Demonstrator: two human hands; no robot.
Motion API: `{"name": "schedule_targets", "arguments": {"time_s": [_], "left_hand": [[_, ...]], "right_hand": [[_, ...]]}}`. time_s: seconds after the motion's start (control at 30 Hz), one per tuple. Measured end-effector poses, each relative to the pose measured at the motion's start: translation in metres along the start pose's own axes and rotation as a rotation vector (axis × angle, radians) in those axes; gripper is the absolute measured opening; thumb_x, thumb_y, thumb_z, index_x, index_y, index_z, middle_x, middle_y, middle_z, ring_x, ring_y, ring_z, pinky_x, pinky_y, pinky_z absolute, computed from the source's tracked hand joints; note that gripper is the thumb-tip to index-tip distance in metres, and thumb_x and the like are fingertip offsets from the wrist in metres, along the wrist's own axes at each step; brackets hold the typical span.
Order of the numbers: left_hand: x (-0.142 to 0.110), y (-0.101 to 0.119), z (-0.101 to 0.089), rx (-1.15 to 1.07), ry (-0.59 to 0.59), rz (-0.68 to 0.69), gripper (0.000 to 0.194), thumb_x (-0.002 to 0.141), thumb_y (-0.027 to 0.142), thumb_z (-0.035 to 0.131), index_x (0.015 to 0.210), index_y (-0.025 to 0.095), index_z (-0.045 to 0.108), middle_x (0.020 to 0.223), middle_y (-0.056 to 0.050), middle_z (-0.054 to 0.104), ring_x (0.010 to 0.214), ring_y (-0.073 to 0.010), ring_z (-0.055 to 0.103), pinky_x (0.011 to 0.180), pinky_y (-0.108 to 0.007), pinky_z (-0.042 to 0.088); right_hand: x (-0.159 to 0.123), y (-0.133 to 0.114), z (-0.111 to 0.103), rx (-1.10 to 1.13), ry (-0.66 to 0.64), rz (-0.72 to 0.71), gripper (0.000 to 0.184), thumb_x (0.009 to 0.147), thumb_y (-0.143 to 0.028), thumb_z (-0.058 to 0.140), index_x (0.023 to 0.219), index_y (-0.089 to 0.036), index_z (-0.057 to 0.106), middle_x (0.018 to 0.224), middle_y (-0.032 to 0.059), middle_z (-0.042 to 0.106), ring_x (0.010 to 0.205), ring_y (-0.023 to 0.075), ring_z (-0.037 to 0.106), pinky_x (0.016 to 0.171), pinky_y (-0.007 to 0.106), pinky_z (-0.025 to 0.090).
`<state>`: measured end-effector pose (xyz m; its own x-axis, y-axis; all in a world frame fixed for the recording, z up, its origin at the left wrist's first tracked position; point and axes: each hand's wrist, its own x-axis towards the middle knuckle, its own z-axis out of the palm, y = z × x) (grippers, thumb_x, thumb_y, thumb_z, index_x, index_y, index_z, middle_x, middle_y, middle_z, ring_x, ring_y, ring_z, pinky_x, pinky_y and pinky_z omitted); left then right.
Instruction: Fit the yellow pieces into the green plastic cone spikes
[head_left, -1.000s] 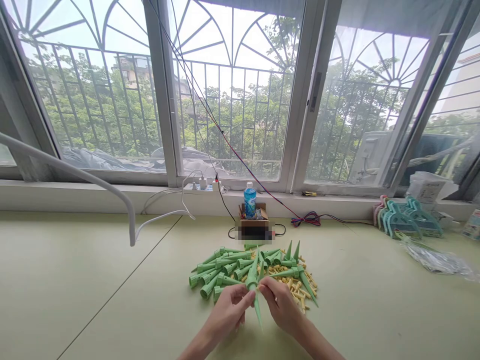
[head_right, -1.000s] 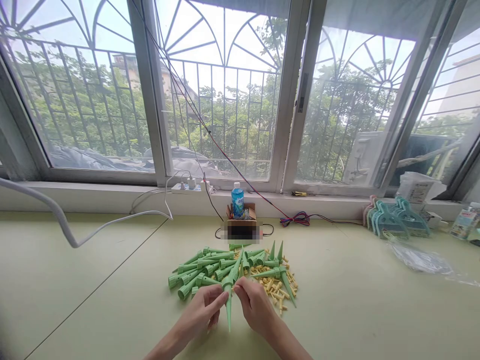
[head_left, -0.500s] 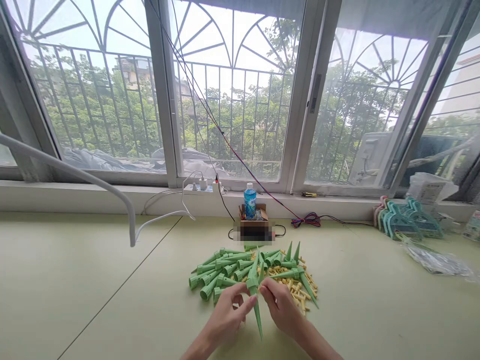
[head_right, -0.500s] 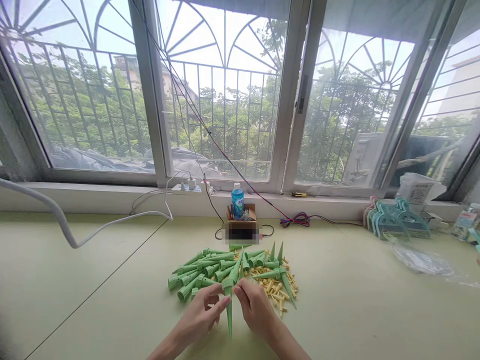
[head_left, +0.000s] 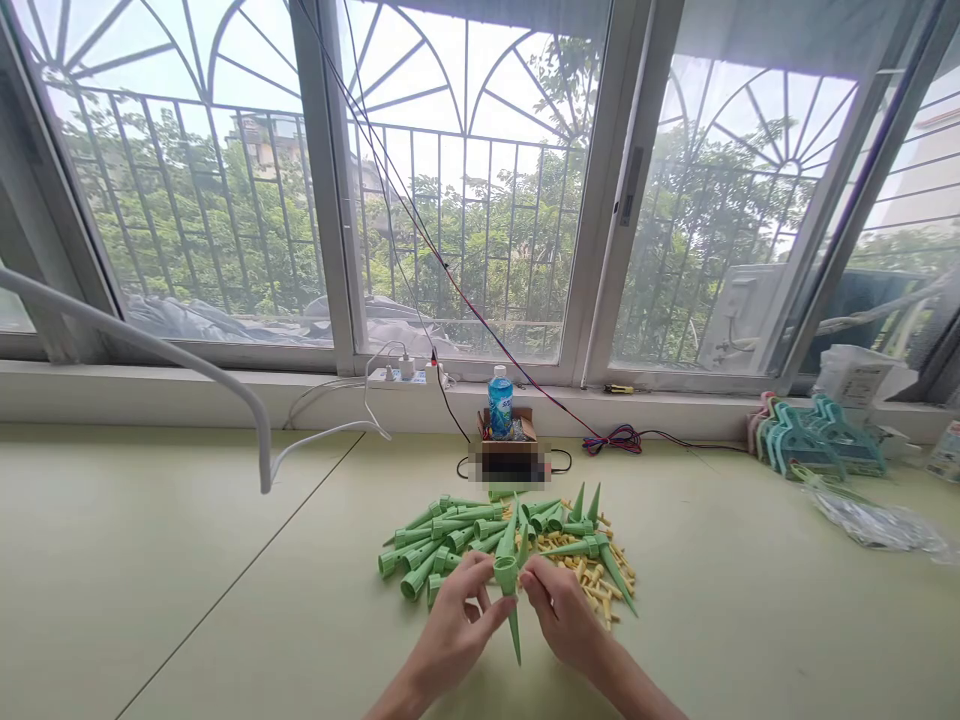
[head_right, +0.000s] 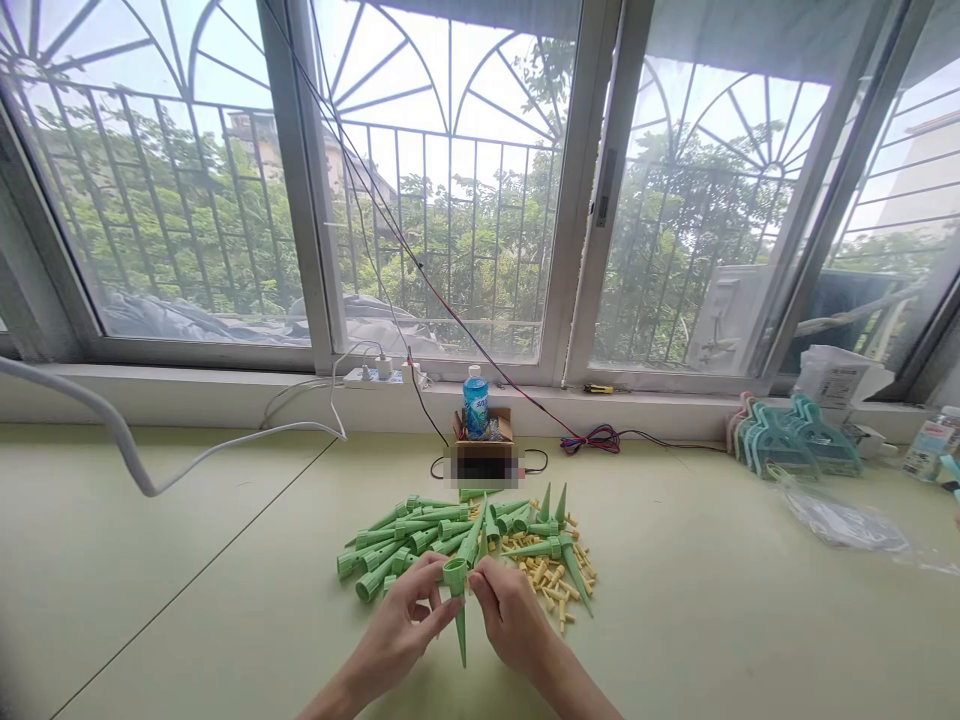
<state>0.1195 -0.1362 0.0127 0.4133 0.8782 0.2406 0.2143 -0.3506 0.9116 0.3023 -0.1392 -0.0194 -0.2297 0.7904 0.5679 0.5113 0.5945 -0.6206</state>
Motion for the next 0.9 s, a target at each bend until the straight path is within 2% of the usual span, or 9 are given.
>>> {"name": "schedule_targets", "arguments": {"time_s": [0.23, 0.4, 0.63, 0.9], "left_hand": [[-0.002, 0.003, 0.001, 0.06, 0.032, 0.028, 0.023, 0.086, 0.041, 0.063, 0.081, 0.019, 0.061, 0.102, -0.004, 0.051, 0.064, -0.0102, 0.049, 0.051, -0.018, 0.042], [-0.003, 0.002, 0.002, 0.091, 0.043, 0.059, 0.021, 0.087, 0.04, 0.063, 0.088, 0.02, 0.064, 0.104, -0.004, 0.051, 0.064, -0.0097, 0.052, 0.054, -0.019, 0.046], [-0.003, -0.004, 0.003, 0.16, 0.07, 0.147, 0.022, 0.092, 0.038, 0.057, 0.109, 0.027, 0.066, 0.107, -0.005, 0.051, 0.062, -0.0084, 0.052, 0.056, -0.021, 0.049], [-0.003, -0.005, 0.004, 0.175, 0.1, 0.164, 0.023, 0.091, 0.035, 0.058, 0.112, 0.026, 0.062, 0.109, -0.005, 0.052, 0.061, -0.0086, 0.054, 0.054, -0.022, 0.05]], "right_hand": [[0.0, -0.002, 0.0, 0.048, -0.04, 0.038, 0.035, 0.103, -0.037, 0.028, 0.072, -0.022, 0.036, 0.061, -0.0044, 0.038, 0.053, 0.0127, 0.034, 0.054, 0.024, 0.028], [-0.001, -0.002, 0.0, 0.081, -0.062, 0.065, 0.036, 0.103, -0.039, 0.025, 0.073, -0.023, 0.034, 0.061, -0.0047, 0.036, 0.053, 0.0128, 0.033, 0.054, 0.025, 0.027], [-0.001, -0.001, 0.0, 0.1, -0.073, 0.085, 0.038, 0.104, -0.042, 0.022, 0.072, -0.023, 0.031, 0.061, -0.0047, 0.035, 0.053, 0.0128, 0.032, 0.054, 0.025, 0.026], [-0.001, 0.001, 0.003, 0.081, -0.03, 0.073, 0.037, 0.104, -0.039, 0.024, 0.072, -0.022, 0.033, 0.061, -0.0044, 0.037, 0.053, 0.0127, 0.034, 0.054, 0.025, 0.028]]}}
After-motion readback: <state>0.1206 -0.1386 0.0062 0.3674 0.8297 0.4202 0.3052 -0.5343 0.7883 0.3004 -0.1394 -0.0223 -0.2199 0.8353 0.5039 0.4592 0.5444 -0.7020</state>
